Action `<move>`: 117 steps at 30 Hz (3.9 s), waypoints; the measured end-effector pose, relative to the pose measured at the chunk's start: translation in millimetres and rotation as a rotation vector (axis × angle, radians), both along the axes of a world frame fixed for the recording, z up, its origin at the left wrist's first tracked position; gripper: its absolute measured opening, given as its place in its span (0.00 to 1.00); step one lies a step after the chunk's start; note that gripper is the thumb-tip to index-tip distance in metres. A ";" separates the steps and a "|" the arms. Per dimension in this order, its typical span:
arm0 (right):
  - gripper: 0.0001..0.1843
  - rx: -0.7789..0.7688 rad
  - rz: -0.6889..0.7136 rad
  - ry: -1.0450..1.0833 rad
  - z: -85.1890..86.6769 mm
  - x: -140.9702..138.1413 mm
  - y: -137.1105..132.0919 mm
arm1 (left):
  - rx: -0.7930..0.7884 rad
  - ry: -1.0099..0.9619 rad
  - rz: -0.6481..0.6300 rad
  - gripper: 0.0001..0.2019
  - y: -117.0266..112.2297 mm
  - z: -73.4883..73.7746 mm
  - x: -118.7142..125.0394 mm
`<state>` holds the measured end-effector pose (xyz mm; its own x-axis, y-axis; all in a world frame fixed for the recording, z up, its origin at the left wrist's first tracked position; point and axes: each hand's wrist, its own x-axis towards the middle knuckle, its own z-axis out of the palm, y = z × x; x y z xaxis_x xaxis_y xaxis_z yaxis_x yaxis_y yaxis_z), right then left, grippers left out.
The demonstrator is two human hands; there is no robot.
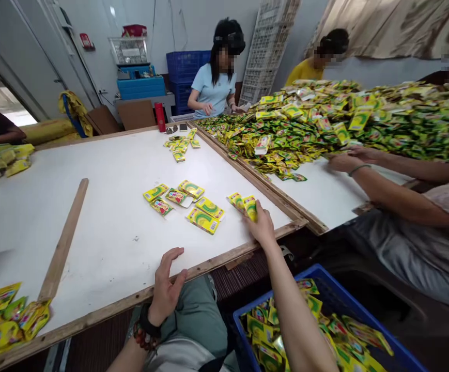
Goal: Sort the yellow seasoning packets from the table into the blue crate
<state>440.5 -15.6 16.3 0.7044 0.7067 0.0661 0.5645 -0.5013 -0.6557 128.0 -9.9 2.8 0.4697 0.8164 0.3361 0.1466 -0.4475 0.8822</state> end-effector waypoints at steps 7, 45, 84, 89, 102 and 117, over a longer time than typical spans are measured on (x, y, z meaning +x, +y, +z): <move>0.42 0.354 0.811 0.975 -0.5 -153.6 -43.6 | -0.059 -0.094 -0.052 0.40 2.2 12.5 8.7; 0.21 0.374 0.706 0.055 24.1 -190.0 -73.3 | 0.060 0.101 -0.081 0.21 -1.5 2.1 2.0; 0.18 0.400 0.470 0.883 34.9 -197.6 -39.4 | 0.367 0.033 0.194 0.20 -11.0 -11.5 10.8; 0.15 0.370 0.668 0.748 40.8 -191.5 -43.9 | 0.273 0.108 0.199 0.31 -8.3 -6.6 6.6; 0.16 0.363 0.673 0.420 36.8 -197.9 -33.4 | 0.149 0.206 0.276 0.16 -5.3 -8.2 8.6; 0.18 -0.469 0.307 -0.410 26.4 -107.5 -105.0 | -0.116 -0.027 -0.079 0.15 -1.6 4.7 2.7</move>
<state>333.0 -120.5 42.7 0.4512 0.8891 -0.0766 0.8821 -0.4574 -0.1124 130.8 -11.4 7.5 0.5257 0.8115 0.2553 0.0902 -0.3516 0.9318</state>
